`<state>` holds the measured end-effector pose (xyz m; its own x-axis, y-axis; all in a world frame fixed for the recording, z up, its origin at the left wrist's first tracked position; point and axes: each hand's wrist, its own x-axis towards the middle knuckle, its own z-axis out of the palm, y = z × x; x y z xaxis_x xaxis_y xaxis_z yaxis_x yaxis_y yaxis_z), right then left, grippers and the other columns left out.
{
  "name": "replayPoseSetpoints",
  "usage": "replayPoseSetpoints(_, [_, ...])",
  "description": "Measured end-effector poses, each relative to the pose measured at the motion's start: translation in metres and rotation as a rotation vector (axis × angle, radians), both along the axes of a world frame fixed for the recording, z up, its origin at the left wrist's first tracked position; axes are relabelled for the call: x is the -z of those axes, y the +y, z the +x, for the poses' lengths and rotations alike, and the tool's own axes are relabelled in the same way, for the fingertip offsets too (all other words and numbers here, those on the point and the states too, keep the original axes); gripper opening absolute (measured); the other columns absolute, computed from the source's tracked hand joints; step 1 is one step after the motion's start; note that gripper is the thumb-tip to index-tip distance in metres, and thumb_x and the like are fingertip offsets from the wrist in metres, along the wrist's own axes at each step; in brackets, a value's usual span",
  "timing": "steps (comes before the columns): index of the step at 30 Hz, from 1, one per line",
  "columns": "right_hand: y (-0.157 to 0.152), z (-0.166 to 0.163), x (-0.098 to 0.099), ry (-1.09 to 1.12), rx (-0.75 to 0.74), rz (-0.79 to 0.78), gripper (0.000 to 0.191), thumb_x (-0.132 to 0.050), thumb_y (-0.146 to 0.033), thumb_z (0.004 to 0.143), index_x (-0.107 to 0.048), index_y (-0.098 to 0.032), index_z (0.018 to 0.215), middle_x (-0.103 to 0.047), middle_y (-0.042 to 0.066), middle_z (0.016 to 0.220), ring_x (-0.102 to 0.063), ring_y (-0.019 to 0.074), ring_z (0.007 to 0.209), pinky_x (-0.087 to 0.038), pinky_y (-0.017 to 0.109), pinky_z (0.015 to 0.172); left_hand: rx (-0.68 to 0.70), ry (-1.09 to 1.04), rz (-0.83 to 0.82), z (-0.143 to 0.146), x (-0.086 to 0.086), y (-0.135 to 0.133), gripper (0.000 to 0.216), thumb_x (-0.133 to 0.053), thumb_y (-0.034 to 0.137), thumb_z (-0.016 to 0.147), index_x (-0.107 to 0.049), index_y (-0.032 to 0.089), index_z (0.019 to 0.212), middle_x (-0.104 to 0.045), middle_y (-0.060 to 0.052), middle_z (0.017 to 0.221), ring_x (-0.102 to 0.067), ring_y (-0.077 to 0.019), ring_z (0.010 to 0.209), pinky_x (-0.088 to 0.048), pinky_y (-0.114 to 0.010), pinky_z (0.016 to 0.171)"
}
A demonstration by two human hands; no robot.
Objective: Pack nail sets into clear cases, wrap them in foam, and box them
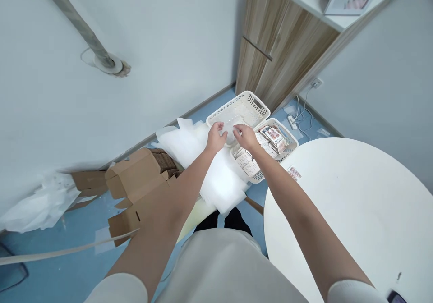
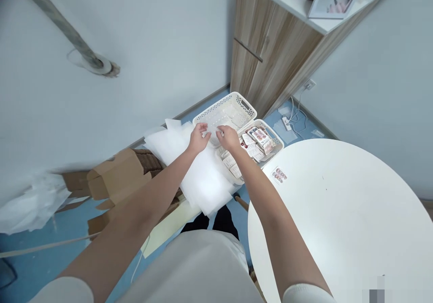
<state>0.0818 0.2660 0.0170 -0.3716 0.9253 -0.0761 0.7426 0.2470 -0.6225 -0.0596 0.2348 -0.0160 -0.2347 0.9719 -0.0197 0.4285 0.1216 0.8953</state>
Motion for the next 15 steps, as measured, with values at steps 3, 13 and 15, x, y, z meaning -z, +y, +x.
replayPoseSetpoints(3, [-0.023,-0.002,-0.014,0.251,0.082,-0.032,0.039,-0.037,-0.04,0.084,-0.057,-0.017,0.107,-0.061,0.008,0.101,-0.056,0.0161,0.084,-0.041,0.03,0.08,-0.095,-0.236,0.001,-0.007,-0.016,-0.021,0.043,-0.059,0.021,0.07,-0.044,0.018,0.111,-0.057,-0.008,0.101,-0.057,-0.0156,0.089,-0.044,-0.032,0.08])
replayPoseSetpoints(13, [-0.125,0.015,-0.026,0.759,0.434,-0.243,0.037,-0.051,-0.048,0.073,-0.052,-0.02,0.097,-0.057,0.0,0.075,-0.052,0.01,0.061,-0.045,0.027,0.064,0.113,-0.787,-0.271,0.006,-0.037,-0.129,0.041,-0.063,0.039,0.066,-0.057,0.017,0.1,-0.063,-0.006,0.085,-0.06,-0.013,0.071,-0.047,-0.025,0.062])
replayPoseSetpoints(15, [-0.145,0.029,-0.032,0.783,0.489,-0.28,0.032,-0.051,-0.047,0.074,-0.052,-0.02,0.09,-0.058,0.0,0.075,-0.053,0.0099,0.06,-0.045,0.026,0.063,0.143,-0.8,-0.279,0.016,-0.037,-0.141,0.042,-0.063,0.04,0.066,-0.057,0.016,0.101,-0.063,-0.005,0.085,-0.059,-0.0124,0.071,-0.046,-0.025,0.063])
